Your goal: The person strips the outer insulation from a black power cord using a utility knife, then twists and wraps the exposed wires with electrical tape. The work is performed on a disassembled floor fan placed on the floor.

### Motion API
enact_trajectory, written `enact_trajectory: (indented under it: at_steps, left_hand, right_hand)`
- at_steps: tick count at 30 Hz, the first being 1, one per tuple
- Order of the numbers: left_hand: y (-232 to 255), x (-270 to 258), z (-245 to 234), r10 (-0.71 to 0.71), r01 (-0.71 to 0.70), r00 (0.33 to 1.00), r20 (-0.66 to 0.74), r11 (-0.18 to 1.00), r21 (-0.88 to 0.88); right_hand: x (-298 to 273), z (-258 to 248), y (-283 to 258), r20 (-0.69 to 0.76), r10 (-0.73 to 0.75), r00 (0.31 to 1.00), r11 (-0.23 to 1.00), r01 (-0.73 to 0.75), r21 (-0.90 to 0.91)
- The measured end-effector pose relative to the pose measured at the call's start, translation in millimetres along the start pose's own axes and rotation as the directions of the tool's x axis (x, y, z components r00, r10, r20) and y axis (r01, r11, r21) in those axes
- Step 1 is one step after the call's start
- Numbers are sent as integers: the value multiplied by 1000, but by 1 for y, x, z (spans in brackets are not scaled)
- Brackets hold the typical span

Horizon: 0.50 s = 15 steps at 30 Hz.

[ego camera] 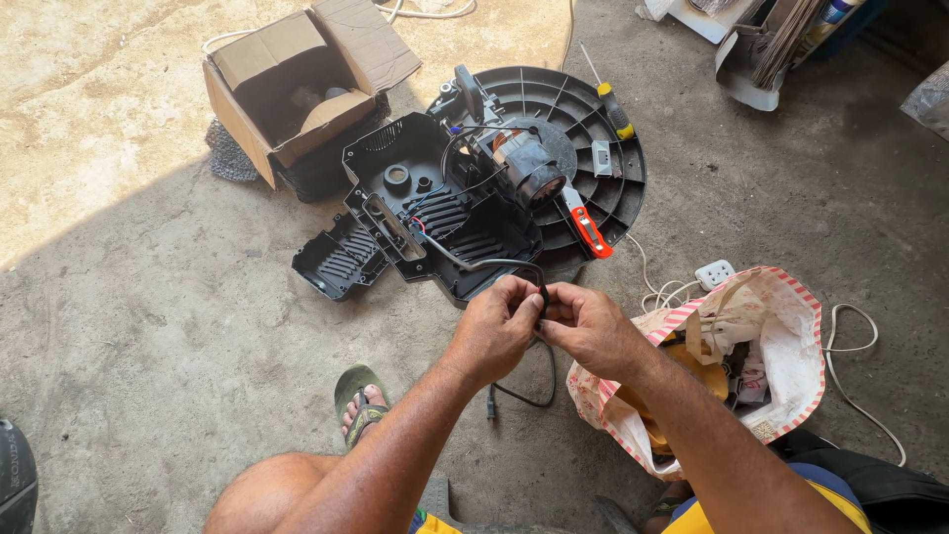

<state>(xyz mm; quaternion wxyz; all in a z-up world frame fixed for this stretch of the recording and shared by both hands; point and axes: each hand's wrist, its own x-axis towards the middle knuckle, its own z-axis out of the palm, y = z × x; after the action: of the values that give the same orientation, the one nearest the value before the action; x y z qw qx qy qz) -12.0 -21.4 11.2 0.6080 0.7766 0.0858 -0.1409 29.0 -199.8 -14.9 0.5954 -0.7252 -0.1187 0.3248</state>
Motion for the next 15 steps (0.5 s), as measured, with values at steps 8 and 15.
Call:
enact_trajectory:
  at_steps: [8,15]
  left_hand:
    - [-6,3,3,87,-53,990,107,956,-289]
    - [-15,9,-3,117,27,972,203,803,-595]
  right_hand:
    - [-20,-9,-19,-10,10,1000,999,-10,45]
    - [-25,-14,-32,-52,28,998,991,-21,132]
